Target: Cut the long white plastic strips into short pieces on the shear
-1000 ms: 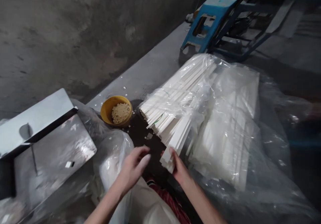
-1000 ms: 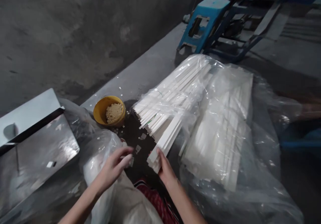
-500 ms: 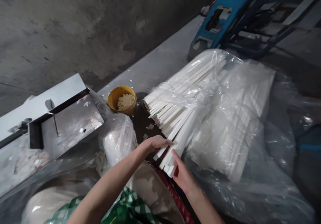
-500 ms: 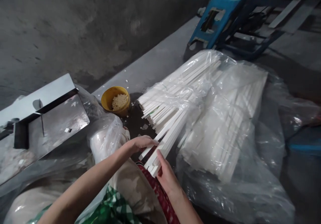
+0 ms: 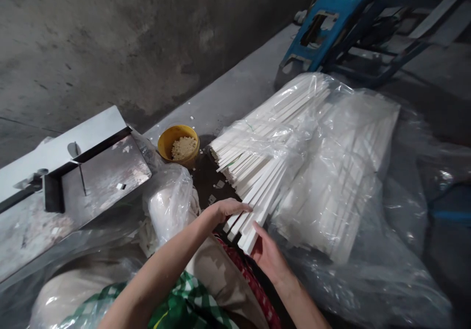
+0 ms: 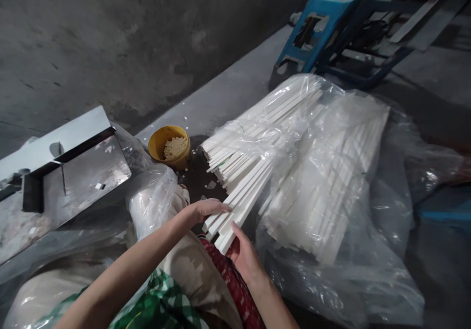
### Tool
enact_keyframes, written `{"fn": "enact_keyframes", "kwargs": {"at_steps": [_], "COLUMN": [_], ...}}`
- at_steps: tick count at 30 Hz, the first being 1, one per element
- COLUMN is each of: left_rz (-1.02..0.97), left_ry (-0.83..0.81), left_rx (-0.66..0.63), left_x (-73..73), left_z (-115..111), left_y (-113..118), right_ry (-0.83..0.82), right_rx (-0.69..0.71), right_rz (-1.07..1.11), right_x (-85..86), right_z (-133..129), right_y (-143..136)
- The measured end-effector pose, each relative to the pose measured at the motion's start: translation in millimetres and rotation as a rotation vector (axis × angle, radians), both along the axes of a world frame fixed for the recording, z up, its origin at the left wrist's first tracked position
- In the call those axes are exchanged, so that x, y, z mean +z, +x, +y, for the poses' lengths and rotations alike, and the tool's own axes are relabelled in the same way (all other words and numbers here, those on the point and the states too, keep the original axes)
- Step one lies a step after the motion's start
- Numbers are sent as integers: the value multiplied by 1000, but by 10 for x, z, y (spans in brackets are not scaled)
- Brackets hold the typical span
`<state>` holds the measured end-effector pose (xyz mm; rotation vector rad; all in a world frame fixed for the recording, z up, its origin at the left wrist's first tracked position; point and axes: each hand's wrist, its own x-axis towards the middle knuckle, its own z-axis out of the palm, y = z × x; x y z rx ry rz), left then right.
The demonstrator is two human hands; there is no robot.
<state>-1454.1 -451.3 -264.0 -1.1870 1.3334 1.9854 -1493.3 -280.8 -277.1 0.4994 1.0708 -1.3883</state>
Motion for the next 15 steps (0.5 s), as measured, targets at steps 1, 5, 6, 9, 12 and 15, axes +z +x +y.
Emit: {"fn": "enact_keyframes", "kwargs": {"at_steps": [1,5,6,9,12,15], "left_rz": [-4,-10,-16,-49,-45,-39], "left_ry": [11,45,17,-145,-262,-306], "left_rx": [6,-31,-71,-216,-289,-307], "left_x": [4,34,49,128,300,647], "left_z": [3,63,78,69,-48,-209], "left_y": [4,-27,-46,-84,-31,139], "right_ry": [12,3,-4,-9,19,30], "right_rx": [-9,-35,-27,-2,-7,34], "right_rz": [-5,20,34,79,128,197], "right_x": [-7,-9,-6,-39,-222,-556], "right_z": [5,34,44,68,26,-177], "right_y": [1,19,23,20,-37,-190]}}
